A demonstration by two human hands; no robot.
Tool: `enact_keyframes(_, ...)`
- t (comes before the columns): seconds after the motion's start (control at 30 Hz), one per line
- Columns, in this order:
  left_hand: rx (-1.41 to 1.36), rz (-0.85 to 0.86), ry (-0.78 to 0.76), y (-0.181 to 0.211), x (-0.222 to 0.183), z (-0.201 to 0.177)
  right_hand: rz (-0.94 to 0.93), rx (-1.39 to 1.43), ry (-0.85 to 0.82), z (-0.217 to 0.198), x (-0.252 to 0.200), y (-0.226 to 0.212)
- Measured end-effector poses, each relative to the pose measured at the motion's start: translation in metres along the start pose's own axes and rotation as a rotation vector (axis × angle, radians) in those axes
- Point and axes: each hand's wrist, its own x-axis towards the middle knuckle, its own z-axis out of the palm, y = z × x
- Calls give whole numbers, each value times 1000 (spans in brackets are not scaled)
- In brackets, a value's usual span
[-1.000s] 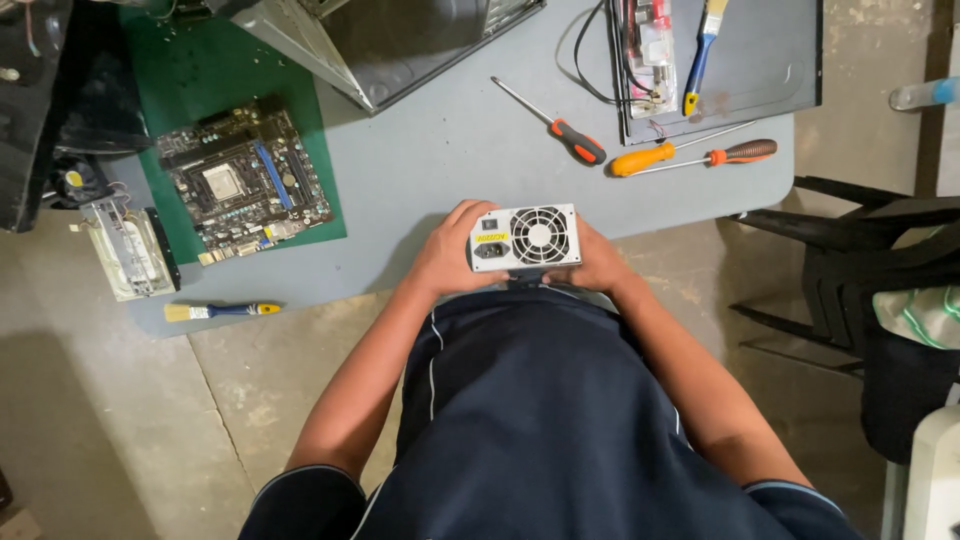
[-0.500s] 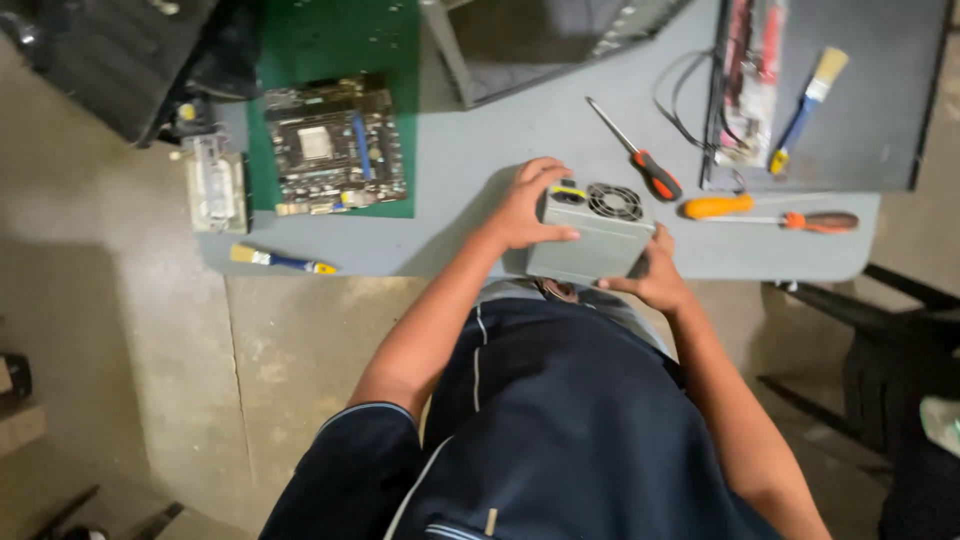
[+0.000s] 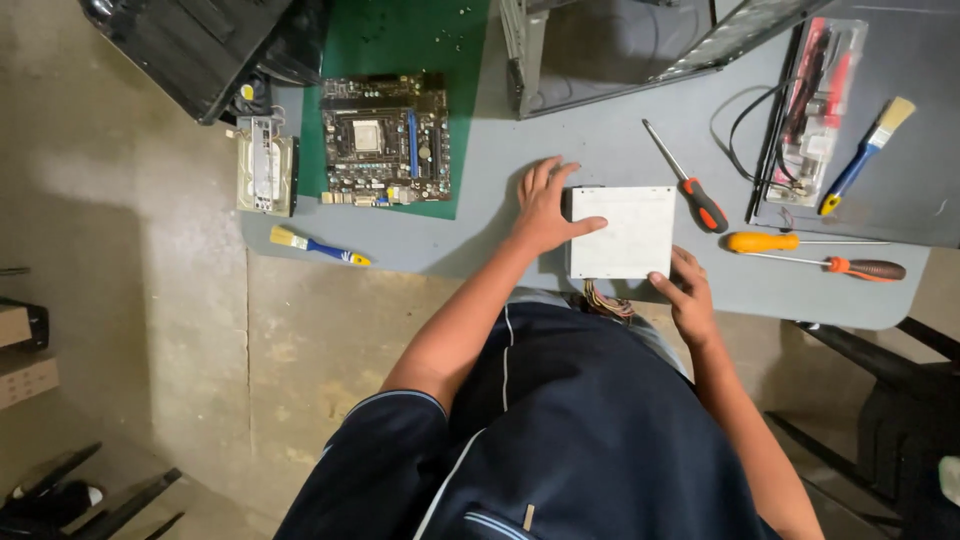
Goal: Disassembling a computer power supply unit by removing screws from its outer casing with a screwdriver.
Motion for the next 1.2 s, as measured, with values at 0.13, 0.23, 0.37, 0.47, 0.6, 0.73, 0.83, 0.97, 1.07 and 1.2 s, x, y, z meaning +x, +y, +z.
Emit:
enact_keyframes(0.13,-7,-40,-43,-1,4,-12,-4,108,58,5,1,19)
enact_keyframes(0.23,20,-152,2,-12,19,-52,42,152,101,8,-4,21)
enact_keyframes(0.37,159,-417,312,-53,95,-136,153,214,196,15,-18,8)
enact_keyframes(0.47,176,-342,392,-56,132,-217,272,265,270,26,-25,-34)
enact_keyframes(0.6,394,-40,395,-159,221,-230,359,287,383,40,-25,-29)
enact_keyframes(0.73,693,-37,187,-195,246,-201,358,286,428,50,-42,-20)
enact_keyframes(0.83,816,102,194,-206,257,-197,368,299,464,52,-34,-17)
enact_keyframes(0.97,998,353,317,-242,268,-190,388,296,461,54,-36,-32)
enact_keyframes(1.07,965,381,140,-218,253,-198,378,309,455,55,-39,-42)
enact_keyframes(1.2,765,245,203,-193,251,-215,298,221,455,45,-42,-12)
